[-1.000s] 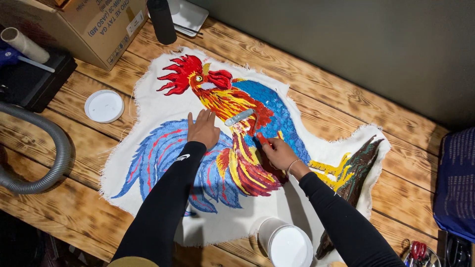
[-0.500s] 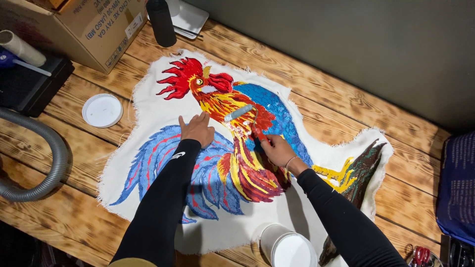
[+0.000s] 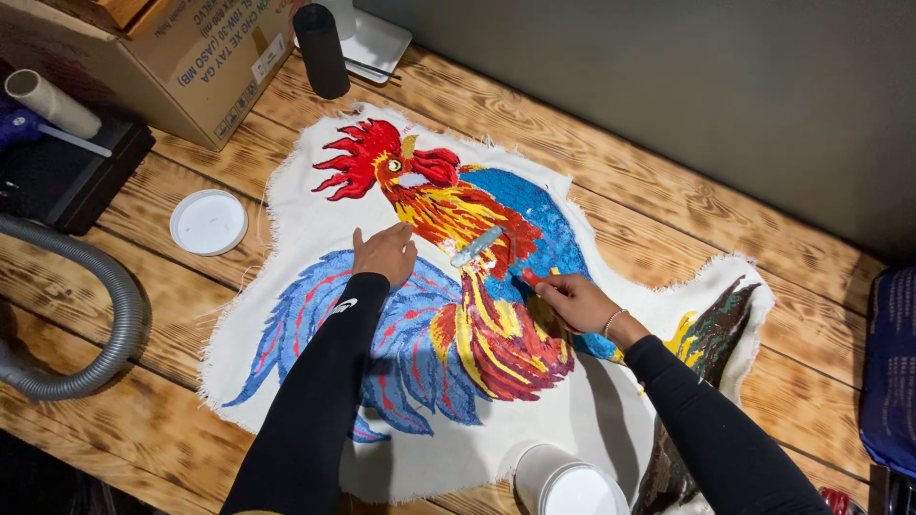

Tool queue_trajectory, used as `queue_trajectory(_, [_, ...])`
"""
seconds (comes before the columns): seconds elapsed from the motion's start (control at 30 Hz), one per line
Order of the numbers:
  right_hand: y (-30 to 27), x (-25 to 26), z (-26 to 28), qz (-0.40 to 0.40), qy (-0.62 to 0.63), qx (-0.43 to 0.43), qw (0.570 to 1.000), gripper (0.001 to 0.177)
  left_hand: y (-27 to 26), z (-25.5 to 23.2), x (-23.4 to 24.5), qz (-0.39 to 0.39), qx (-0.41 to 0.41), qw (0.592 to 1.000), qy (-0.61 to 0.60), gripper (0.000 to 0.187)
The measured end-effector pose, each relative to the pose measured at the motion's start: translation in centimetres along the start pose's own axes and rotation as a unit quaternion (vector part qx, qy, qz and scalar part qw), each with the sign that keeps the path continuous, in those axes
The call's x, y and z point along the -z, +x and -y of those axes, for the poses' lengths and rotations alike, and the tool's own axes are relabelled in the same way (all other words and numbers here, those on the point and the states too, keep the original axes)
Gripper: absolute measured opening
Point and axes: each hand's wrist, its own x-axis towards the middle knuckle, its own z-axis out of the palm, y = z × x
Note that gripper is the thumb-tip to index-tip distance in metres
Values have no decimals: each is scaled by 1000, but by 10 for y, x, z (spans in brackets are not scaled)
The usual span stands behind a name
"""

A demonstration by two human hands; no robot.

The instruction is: Applying white glue to the back of a tufted rooster rug using a brush, roller, and scraper.

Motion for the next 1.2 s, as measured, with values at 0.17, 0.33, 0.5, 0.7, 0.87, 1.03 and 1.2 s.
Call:
queue_trajectory(0.17, [24, -13, 41, -4, -16, 3, 1000, 44, 11, 17, -17, -53, 28, 997, 55, 53])
queue_trajectory(0.33, [38, -3, 49, -20, -100, 26, 994, 45, 11, 24, -13, -26, 74, 992, 103, 56])
queue_trajectory(0.5, [37, 15, 44, 3, -150, 65, 987, 44, 17, 21, -16, 6, 102, 988, 112, 59])
queue_trajectory(0.7, [54, -4, 66, 10, -121, 22, 992, 47, 18, 11, -2, 35, 125, 985, 114, 57])
queue_trajectory(0.87, [34, 34, 47, 30, -139, 34, 989, 41, 24, 12, 7, 52, 147, 986, 51, 55])
queue_trajectory(1.03, [1, 58, 49, 91, -122, -136, 979, 42, 17, 9, 14, 38, 134, 989, 46, 57])
queue_trajectory(1.2, [26, 14, 56, 26, -50, -59, 997, 40, 8, -2, 30, 59, 144, 987, 38, 62])
